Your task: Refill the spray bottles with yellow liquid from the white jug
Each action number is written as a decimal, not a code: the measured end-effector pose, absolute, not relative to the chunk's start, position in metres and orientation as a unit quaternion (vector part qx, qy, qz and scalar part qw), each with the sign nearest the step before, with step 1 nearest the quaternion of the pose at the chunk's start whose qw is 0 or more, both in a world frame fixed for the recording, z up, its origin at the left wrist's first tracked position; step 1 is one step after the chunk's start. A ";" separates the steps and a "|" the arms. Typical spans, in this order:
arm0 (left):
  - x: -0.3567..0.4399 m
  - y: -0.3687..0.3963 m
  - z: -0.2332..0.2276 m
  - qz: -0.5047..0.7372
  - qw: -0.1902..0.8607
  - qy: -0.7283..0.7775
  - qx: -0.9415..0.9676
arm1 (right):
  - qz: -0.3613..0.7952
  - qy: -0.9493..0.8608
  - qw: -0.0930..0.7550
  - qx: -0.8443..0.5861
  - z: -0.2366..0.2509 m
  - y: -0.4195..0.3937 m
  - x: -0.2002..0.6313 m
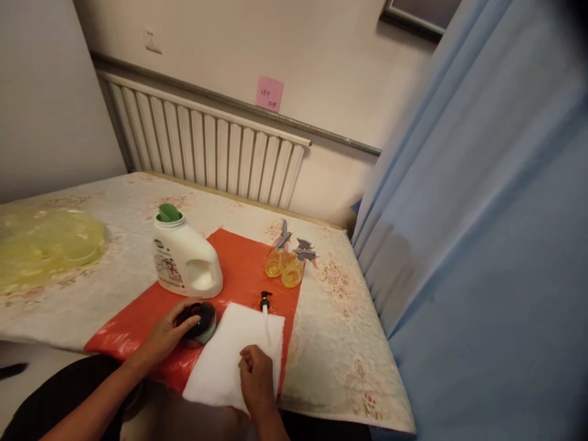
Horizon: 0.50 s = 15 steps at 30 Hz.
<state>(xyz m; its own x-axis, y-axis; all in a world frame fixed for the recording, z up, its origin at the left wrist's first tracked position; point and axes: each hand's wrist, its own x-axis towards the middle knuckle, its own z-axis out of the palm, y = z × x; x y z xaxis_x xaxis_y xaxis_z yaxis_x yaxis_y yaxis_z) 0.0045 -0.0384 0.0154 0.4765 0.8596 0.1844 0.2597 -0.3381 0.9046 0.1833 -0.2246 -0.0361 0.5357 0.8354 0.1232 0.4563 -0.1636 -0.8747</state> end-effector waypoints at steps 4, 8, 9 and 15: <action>0.004 -0.038 0.014 0.341 0.427 0.382 0.745 | 0.205 -0.440 0.472 -0.736 -0.036 -0.226 0.183; 0.003 -0.039 0.015 0.341 0.421 0.388 0.746 | 0.201 -0.443 0.471 -0.736 -0.034 -0.226 0.183; 0.003 -0.039 0.016 0.339 0.422 0.388 0.746 | 0.200 -0.444 0.472 -0.735 -0.034 -0.225 0.183; 0.003 -0.039 0.015 0.333 0.434 0.385 0.744 | 0.199 -0.444 0.466 -0.739 -0.037 -0.225 0.183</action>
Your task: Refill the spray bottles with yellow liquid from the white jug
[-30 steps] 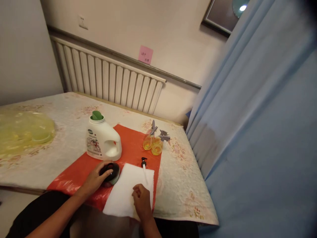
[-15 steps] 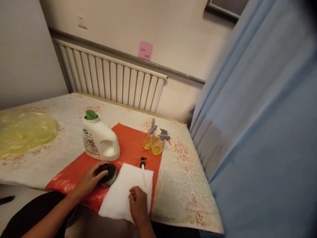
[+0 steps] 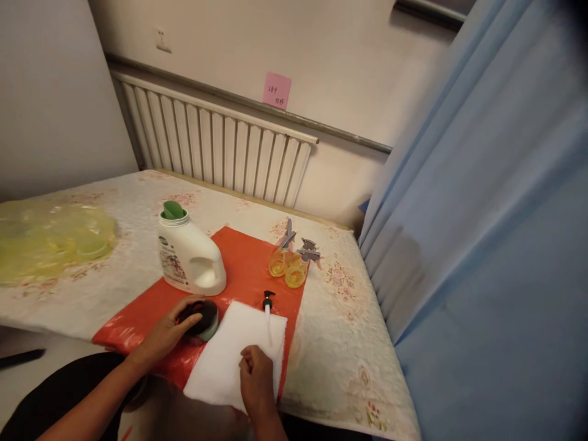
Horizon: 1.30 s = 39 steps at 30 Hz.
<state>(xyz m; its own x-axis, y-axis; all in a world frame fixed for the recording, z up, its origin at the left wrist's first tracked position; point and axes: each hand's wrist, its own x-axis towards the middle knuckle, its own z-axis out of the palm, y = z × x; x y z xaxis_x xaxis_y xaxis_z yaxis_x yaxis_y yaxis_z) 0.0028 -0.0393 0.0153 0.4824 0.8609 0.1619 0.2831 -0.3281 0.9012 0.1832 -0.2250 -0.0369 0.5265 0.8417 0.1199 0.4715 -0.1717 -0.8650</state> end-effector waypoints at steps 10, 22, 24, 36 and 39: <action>0.004 -0.041 0.016 0.336 0.445 0.381 0.738 | 0.185 -0.441 0.470 -0.742 -0.036 -0.226 0.182; 0.006 -0.041 0.017 0.351 0.420 0.379 0.746 | 0.161 -0.434 0.471 -0.751 -0.030 -0.225 0.177; 0.006 -0.040 0.014 0.356 0.424 0.374 0.744 | 0.166 -0.433 0.468 -0.753 -0.031 -0.225 0.177; 0.007 -0.038 0.009 0.380 0.429 0.350 0.741 | 0.145 -0.444 0.459 -0.756 -0.032 -0.225 0.176; 0.007 -0.038 0.009 0.377 0.428 0.351 0.743 | 0.145 -0.445 0.460 -0.754 -0.031 -0.226 0.175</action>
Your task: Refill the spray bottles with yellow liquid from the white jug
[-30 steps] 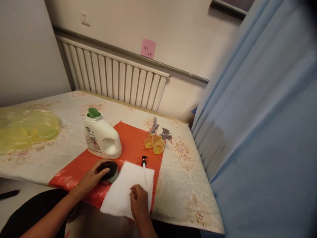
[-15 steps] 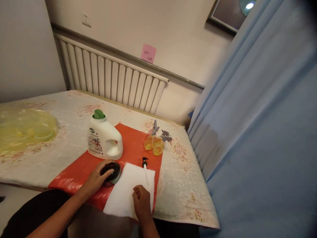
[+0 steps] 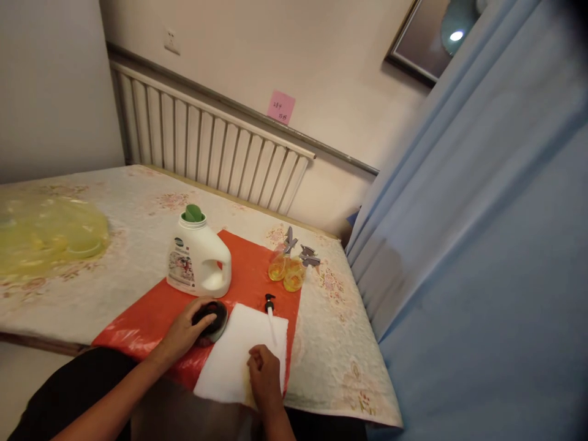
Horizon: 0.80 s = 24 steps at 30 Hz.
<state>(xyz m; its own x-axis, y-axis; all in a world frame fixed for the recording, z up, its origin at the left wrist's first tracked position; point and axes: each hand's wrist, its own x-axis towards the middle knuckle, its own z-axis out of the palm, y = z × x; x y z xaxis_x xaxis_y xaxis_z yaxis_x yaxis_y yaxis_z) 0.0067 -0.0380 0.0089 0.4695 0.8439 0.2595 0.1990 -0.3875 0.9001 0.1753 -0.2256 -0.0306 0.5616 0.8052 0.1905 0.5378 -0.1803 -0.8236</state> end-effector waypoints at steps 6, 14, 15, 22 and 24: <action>0.007 -0.038 0.008 0.385 0.427 0.351 0.739 | 0.143 -0.446 0.470 -0.748 -0.031 -0.226 0.176; 0.007 -0.040 0.011 0.379 0.438 0.352 0.735 | 0.157 -0.444 0.460 -0.753 -0.033 -0.225 0.177; 0.007 -0.040 0.011 0.379 0.439 0.352 0.735 | 0.156 -0.443 0.458 -0.755 -0.033 -0.225 0.177; 0.007 -0.039 0.009 0.386 0.431 0.348 0.737 | 0.141 -0.447 0.465 -0.751 -0.036 -0.225 0.177; 0.008 -0.038 0.008 0.388 0.429 0.348 0.738 | 0.142 -0.446 0.467 -0.750 -0.036 -0.225 0.176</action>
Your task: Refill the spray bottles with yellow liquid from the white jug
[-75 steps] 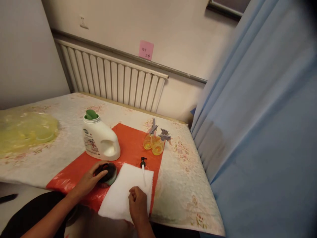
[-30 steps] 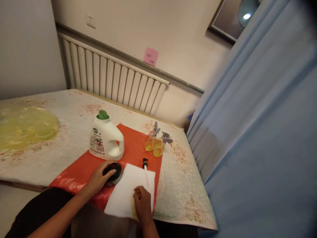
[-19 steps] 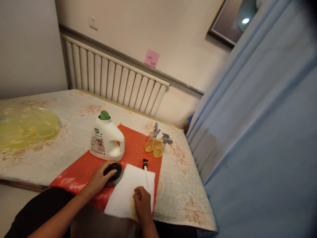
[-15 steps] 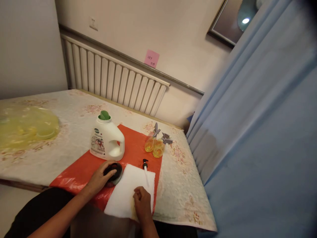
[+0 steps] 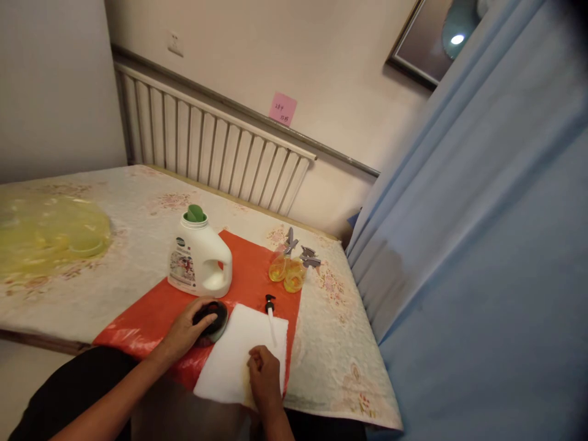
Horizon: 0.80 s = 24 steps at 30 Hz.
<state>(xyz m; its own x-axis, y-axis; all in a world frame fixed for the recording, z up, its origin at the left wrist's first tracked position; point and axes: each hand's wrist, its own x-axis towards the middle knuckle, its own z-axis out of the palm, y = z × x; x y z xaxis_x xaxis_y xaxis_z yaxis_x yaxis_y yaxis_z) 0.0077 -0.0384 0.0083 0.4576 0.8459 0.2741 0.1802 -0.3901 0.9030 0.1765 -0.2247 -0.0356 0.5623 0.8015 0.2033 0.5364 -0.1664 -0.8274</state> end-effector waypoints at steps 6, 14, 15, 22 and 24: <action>0.007 -0.039 0.008 0.385 0.431 0.348 0.738 | 0.150 -0.441 0.465 -0.752 -0.033 -0.225 0.177; 0.007 -0.036 0.002 0.377 0.433 0.343 0.743 | 0.264 -0.374 0.528 -0.716 -0.026 -0.224 0.174; 0.007 -0.036 0.002 0.377 0.434 0.343 0.743 | 0.265 -0.370 0.525 -0.719 -0.023 -0.222 0.175; 0.007 -0.039 0.003 0.382 0.445 0.338 0.736 | 0.106 -0.407 0.394 -0.817 0.010 -0.186 0.220; 0.007 -0.041 0.005 0.384 0.445 0.345 0.732 | 0.076 -0.413 0.356 -0.835 0.017 -0.172 0.235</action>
